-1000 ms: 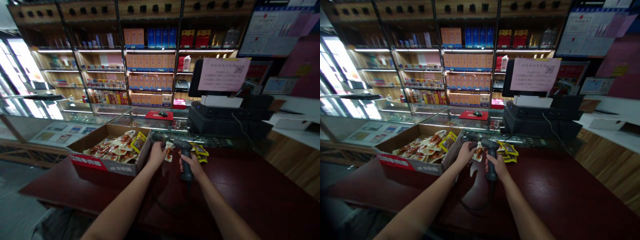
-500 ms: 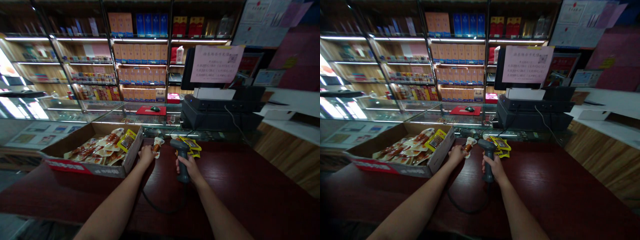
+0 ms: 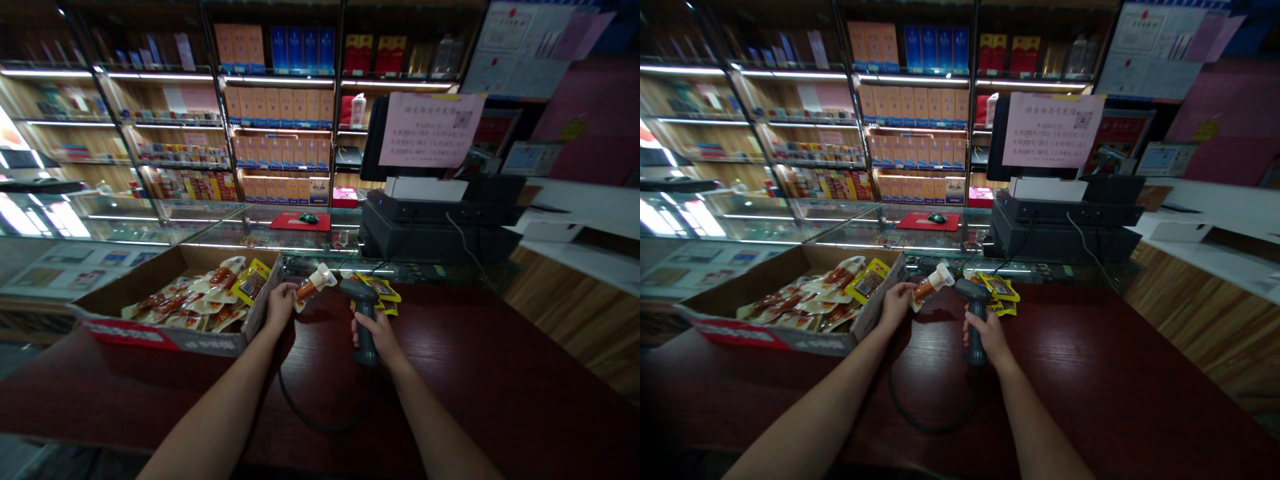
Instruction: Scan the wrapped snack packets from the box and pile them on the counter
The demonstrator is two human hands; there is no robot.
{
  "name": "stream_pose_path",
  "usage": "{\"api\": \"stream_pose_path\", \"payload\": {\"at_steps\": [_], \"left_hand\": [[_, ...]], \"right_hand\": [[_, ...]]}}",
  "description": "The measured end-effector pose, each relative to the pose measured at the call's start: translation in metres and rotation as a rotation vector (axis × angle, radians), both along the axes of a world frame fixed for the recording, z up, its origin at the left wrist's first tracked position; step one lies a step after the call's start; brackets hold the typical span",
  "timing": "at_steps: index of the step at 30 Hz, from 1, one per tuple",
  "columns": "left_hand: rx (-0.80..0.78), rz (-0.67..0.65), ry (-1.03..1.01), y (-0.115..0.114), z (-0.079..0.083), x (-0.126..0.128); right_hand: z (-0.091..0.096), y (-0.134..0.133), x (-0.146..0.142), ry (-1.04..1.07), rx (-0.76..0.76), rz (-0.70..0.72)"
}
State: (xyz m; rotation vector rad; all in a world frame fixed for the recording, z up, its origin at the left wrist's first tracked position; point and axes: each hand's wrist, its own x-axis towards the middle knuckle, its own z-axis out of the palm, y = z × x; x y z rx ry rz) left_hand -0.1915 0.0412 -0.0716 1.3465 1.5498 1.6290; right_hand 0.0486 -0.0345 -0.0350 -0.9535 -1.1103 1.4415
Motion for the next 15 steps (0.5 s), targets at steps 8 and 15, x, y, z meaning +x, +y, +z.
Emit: {"api": "stream_pose_path", "payload": {"at_steps": [8,15], "left_hand": [[-0.044,0.053,0.077,-0.0001,-0.0054,-0.0041],[0.000,0.041,0.081,-0.0001,-0.0065,-0.0042]], "right_hand": [[0.0015,-0.0016,0.0009,-0.004,0.001,0.013],[-0.0002,-0.0014,0.0012,0.014,0.025,0.023]]}}
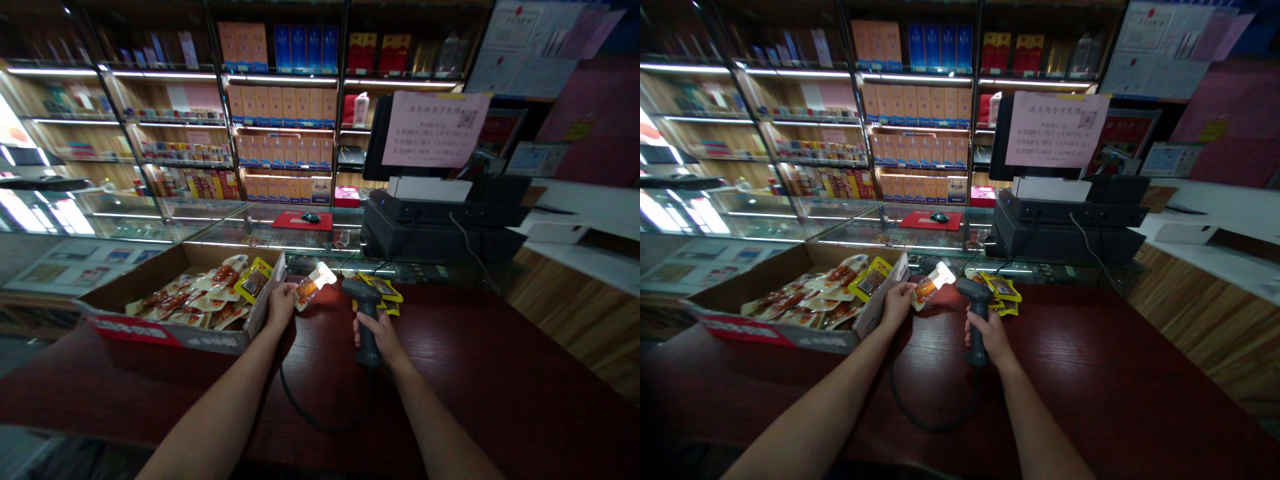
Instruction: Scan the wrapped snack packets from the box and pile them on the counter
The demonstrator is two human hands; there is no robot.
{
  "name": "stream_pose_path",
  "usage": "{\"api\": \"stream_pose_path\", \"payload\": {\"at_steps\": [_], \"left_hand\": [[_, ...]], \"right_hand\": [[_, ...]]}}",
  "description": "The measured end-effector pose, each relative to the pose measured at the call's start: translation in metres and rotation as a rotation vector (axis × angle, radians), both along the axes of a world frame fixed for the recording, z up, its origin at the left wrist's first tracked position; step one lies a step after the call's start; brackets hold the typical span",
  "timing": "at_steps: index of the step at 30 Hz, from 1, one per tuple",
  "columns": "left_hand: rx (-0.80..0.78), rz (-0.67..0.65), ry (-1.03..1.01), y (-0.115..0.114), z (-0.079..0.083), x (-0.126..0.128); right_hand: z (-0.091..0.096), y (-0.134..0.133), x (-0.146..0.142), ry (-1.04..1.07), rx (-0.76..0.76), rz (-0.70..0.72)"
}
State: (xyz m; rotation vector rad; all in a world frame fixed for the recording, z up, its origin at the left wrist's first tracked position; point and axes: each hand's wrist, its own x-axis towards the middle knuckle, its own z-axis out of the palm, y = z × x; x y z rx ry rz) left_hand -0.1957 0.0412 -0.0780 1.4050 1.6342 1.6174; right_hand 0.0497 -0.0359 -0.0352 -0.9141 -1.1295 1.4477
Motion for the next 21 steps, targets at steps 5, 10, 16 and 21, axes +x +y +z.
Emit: {"api": "stream_pose_path", "payload": {"at_steps": [5,10,16,21], "left_hand": [[0.005,0.001,-0.019,0.000,0.000,0.001],[-0.043,0.010,0.002,-0.002,0.003,0.001],[-0.115,0.010,0.058,-0.017,0.018,0.017],[-0.081,0.014,0.161,-0.041,0.064,0.024]], "right_hand": [[-0.001,0.001,0.000,0.004,-0.001,0.002],[-0.003,0.002,0.000,-0.007,-0.014,0.002],[-0.002,0.000,-0.005,0.006,-0.017,0.003],[0.020,-0.005,-0.020,0.025,0.005,0.048]]}}
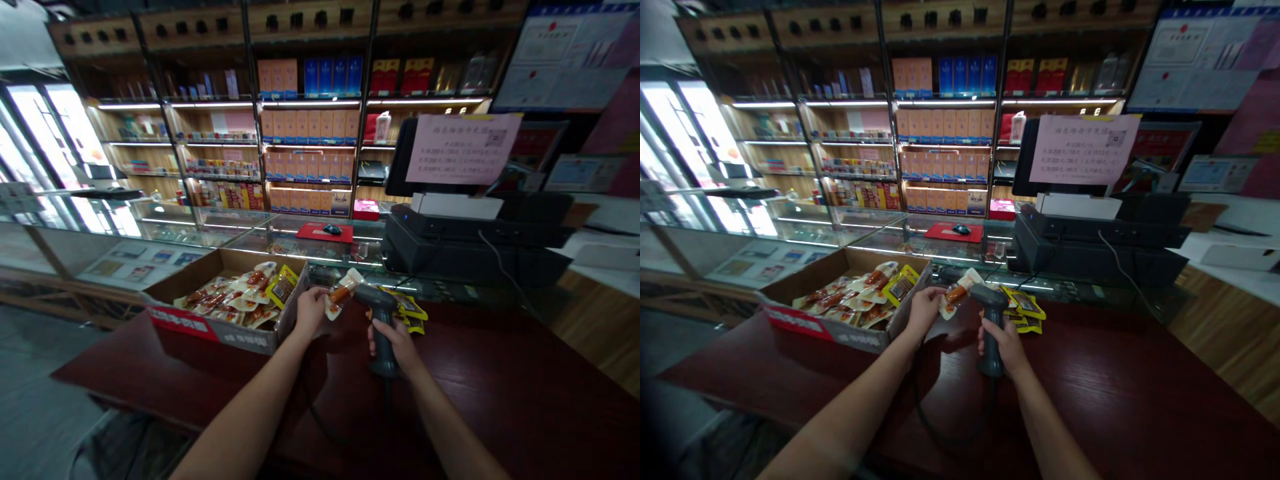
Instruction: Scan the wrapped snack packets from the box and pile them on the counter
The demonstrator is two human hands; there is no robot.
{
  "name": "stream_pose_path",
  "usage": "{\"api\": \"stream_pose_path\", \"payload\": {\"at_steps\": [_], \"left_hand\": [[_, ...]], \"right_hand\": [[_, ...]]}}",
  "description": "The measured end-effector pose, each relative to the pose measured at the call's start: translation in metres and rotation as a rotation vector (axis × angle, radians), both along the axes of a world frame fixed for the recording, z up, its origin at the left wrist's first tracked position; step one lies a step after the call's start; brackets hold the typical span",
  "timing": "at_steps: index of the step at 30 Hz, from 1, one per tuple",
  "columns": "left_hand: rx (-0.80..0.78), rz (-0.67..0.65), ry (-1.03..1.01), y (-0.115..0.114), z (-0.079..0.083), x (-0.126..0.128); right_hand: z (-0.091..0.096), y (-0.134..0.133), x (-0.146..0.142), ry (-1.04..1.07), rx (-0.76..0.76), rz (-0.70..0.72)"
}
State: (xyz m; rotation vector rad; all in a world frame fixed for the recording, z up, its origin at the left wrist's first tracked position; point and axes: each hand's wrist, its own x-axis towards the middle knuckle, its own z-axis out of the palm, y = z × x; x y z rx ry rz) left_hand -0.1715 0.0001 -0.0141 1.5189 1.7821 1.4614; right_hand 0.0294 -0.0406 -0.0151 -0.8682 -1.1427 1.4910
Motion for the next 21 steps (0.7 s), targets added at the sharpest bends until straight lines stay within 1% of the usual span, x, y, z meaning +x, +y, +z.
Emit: {"api": "stream_pose_path", "payload": {"at_steps": [2,4,7,10,13,15,17,19,21], "left_hand": [[0.035,0.047,0.030,-0.009,0.020,-0.010],[0.066,0.120,0.065,-0.016,0.037,-0.029],[0.099,0.251,0.134,-0.025,0.050,-0.068],[0.115,0.359,0.199,-0.034,0.052,-0.106],[0.088,0.434,0.248,-0.042,0.049,-0.130],[0.112,0.478,0.287,-0.045,0.045,-0.138],[0.180,0.515,0.326,-0.045,0.041,-0.142],[0.234,0.538,0.350,-0.044,0.038,-0.143],[0.250,0.547,0.353,-0.044,0.037,-0.142]], "right_hand": [[0.011,-0.002,-0.010,-0.012,0.014,0.039],[0.021,-0.002,-0.021,-0.017,0.028,0.077],[0.030,-0.001,-0.042,-0.014,0.063,0.134],[0.035,-0.001,-0.064,-0.009,0.090,0.172],[0.039,-0.005,-0.083,0.004,0.104,0.200],[0.041,-0.008,-0.092,0.012,0.104,0.221],[0.042,-0.012,-0.099,0.024,0.097,0.238],[0.042,-0.014,-0.102,0.031,0.088,0.246],[0.041,-0.015,-0.103,0.029,0.081,0.246]]}}
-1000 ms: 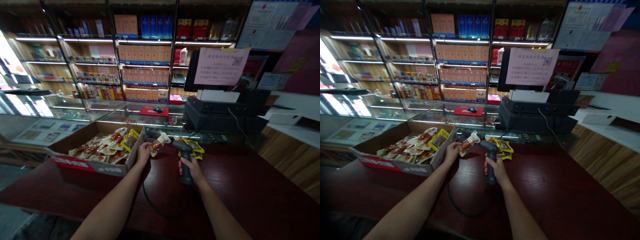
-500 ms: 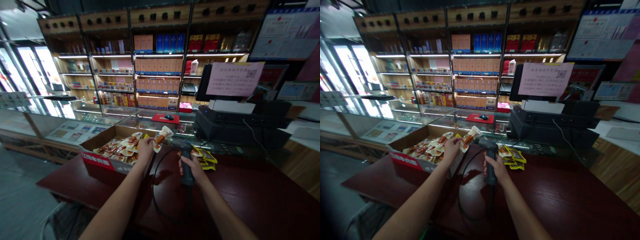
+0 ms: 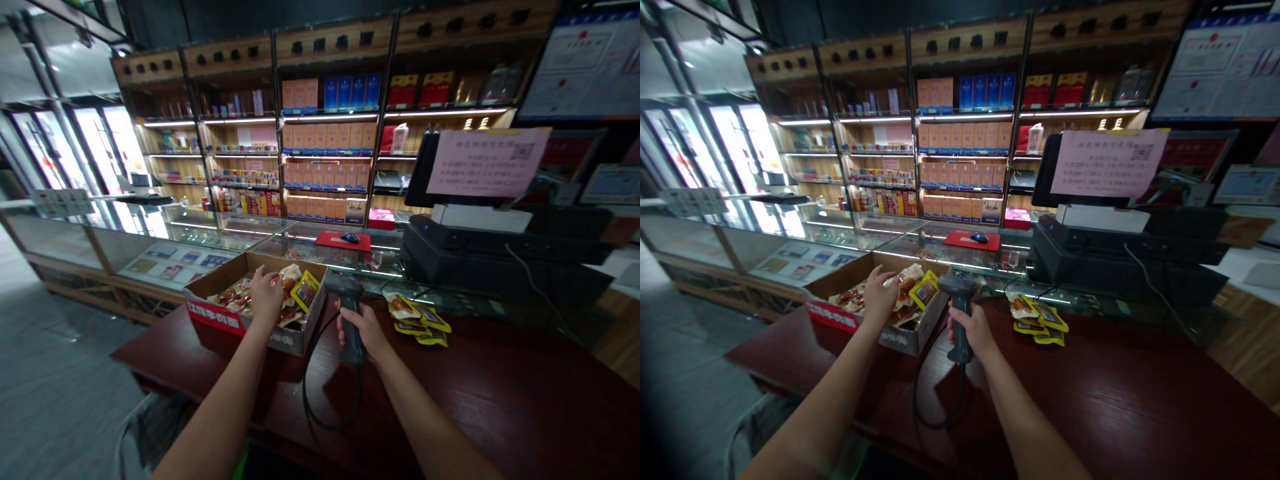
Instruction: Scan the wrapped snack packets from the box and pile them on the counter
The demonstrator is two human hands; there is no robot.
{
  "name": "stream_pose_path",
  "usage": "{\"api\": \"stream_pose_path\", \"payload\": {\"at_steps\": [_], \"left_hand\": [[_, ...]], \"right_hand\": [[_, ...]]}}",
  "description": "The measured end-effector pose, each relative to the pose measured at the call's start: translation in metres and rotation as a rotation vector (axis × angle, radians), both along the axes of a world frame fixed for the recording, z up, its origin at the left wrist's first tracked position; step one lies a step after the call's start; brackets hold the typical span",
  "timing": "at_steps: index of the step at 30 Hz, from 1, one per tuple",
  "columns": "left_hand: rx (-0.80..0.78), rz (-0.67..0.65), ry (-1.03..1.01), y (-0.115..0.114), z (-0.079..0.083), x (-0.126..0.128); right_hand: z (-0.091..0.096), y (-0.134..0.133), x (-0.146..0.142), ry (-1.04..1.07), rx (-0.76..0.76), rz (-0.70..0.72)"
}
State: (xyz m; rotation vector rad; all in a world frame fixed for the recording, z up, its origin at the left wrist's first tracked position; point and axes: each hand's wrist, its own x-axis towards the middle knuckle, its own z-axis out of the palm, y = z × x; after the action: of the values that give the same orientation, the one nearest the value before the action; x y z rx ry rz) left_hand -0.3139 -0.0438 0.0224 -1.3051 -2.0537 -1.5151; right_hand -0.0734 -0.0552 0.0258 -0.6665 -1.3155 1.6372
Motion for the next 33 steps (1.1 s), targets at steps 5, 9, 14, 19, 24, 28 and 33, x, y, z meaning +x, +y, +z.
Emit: {"api": "stream_pose_path", "payload": {"at_steps": [5,9,14,19,24,28,33], "left_hand": [[0.081,-0.032,-0.005,-0.007,0.009,0.025],[0.154,-0.219,0.004,-0.006,0.010,0.072],[-0.047,-0.641,-0.117,0.023,-0.023,0.142],[-0.535,-0.861,-0.415,0.062,-0.060,0.203],[-0.701,-0.876,-0.841,0.085,-0.063,0.245],[-0.742,-0.827,-0.989,0.097,-0.059,0.266],[-0.549,-0.814,-1.110,0.099,-0.063,0.254]], "right_hand": [[-0.005,0.002,0.009,-0.003,-0.013,-0.037],[-0.010,0.005,0.031,-0.018,-0.013,-0.083],[-0.026,0.010,0.081,-0.033,-0.042,-0.207],[-0.049,0.017,0.128,0.020,-0.025,-0.387],[-0.064,0.028,0.150,0.094,-0.031,-0.507],[-0.066,0.034,0.155,0.124,-0.038,-0.551],[-0.066,0.031,0.155,0.107,-0.006,-0.527]]}}
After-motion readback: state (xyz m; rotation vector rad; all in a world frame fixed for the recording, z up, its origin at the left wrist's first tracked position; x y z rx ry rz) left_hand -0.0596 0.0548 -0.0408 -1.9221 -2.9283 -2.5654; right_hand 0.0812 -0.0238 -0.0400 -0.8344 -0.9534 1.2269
